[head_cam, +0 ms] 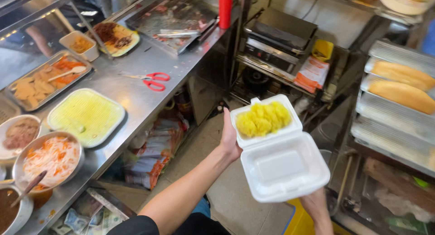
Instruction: The person assembles a takeout meal by scooping yellow rice into a styrofoam container, adding meat, sauce, and vegetables, then closing the container and placing it in a plastic bag. The person also slices a cucumber on a cutting board.
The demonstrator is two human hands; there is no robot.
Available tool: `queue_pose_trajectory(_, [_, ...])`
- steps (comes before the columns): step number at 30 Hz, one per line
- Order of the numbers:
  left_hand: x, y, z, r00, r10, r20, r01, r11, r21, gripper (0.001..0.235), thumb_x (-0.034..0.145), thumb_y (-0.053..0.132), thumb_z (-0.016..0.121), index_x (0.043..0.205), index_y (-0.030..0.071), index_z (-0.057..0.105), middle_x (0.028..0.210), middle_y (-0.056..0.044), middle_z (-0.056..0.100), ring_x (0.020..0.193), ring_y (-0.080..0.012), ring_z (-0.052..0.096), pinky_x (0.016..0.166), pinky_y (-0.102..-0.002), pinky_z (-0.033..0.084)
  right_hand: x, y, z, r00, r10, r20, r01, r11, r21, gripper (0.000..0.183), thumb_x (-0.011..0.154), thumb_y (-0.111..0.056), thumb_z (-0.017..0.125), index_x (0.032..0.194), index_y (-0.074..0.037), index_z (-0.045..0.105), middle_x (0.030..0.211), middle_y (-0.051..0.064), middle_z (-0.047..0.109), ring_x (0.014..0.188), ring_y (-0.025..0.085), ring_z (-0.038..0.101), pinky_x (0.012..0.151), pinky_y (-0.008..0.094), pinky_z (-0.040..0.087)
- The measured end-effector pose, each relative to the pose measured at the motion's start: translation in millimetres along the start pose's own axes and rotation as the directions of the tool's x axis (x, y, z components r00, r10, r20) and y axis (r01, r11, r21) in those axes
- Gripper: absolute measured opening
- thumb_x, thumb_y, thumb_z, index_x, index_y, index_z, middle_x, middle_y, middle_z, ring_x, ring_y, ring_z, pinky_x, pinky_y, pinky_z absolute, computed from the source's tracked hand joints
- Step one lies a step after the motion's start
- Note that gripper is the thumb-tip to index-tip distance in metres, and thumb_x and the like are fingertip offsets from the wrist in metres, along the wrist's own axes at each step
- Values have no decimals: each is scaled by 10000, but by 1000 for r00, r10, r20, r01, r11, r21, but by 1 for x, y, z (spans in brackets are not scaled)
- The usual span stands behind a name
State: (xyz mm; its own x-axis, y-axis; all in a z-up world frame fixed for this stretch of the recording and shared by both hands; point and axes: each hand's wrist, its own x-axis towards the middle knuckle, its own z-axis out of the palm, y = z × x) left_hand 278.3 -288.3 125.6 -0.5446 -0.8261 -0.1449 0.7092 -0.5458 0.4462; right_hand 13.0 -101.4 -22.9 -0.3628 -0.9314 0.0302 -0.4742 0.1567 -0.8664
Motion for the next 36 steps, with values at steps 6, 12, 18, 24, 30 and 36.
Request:
queue_pose_trajectory(6, [24, 120, -39, 855, 489, -175, -516, 838, -179, 840, 1001, 729, 246, 1458, 69, 492, 1439, -94, 578, 1305, -287, 563, 1110, -431, 439, 107, -205, 210, 716, -531, 454, 142, 747, 650, 796, 1024, -250, 598, 1624, -49, 115, 1690, 140, 200, 1549, 264, 252, 1238, 414, 259])
queue_pose_trajectory(12, [4, 220, -99, 643, 742, -191, -730, 669, 139, 730, 1043, 608, 411, 1516, 52, 438, 1500, -128, 525, 1385, -265, 530, 1174, -431, 408, 171, -354, 317, 815, -293, 500, -452, 219, 865, 560, 1105, -334, 404, 1581, -47, 344, 1582, 103, 443, 1447, 252, 429, 1214, 435, 328])
queue_pose_trajectory(18, [-60, 323, -161, 796, 534, -284, -488, 845, 220, 888, 947, 777, 301, 1606, 182, 300, 1475, -208, 508, 1247, -404, 592, 908, -578, 525, 283, -395, 357, 534, -229, 814, -591, 588, 553, 583, 1043, -312, 465, 1538, -13, 386, 1520, 135, 528, 1386, 279, 526, 1158, 435, 426])
queue_pose_trajectory(24, [-93, 323, -168, 701, 617, -357, -586, 784, 206, 902, 995, 710, 304, 1618, 58, 276, 1603, -171, 430, 1449, -279, 471, 1171, -426, 447, 327, -438, 475, 24, -224, 974, -438, 874, 211, 582, 1031, -298, 541, 1473, 74, 478, 1430, 248, 590, 1278, 346, 604, 1070, 441, 492])
queue_pose_trajectory(30, [-140, 302, -143, 79, 847, -526, -816, 359, 454, 796, 1033, 615, 274, 1584, 43, 321, 1577, -165, 453, 1428, -275, 482, 1156, -431, 449, 262, -488, 615, -169, -318, 933, -201, 938, 283, 591, 998, -380, 587, 1430, 22, 559, 1123, 75, 689, 968, 161, 657, 791, 311, 530])
queue_pose_trajectory(36, [-205, 261, -93, -408, 739, -536, -710, 112, 695, 794, 1026, 613, 239, 1592, 60, 297, 1596, -157, 430, 1444, -283, 465, 1145, -461, 455, 150, -506, 717, -197, -438, 877, 310, 821, 480, 726, 889, -304, 769, 1471, -2, 456, 771, 21, 628, 620, 102, 580, 532, 281, 493])
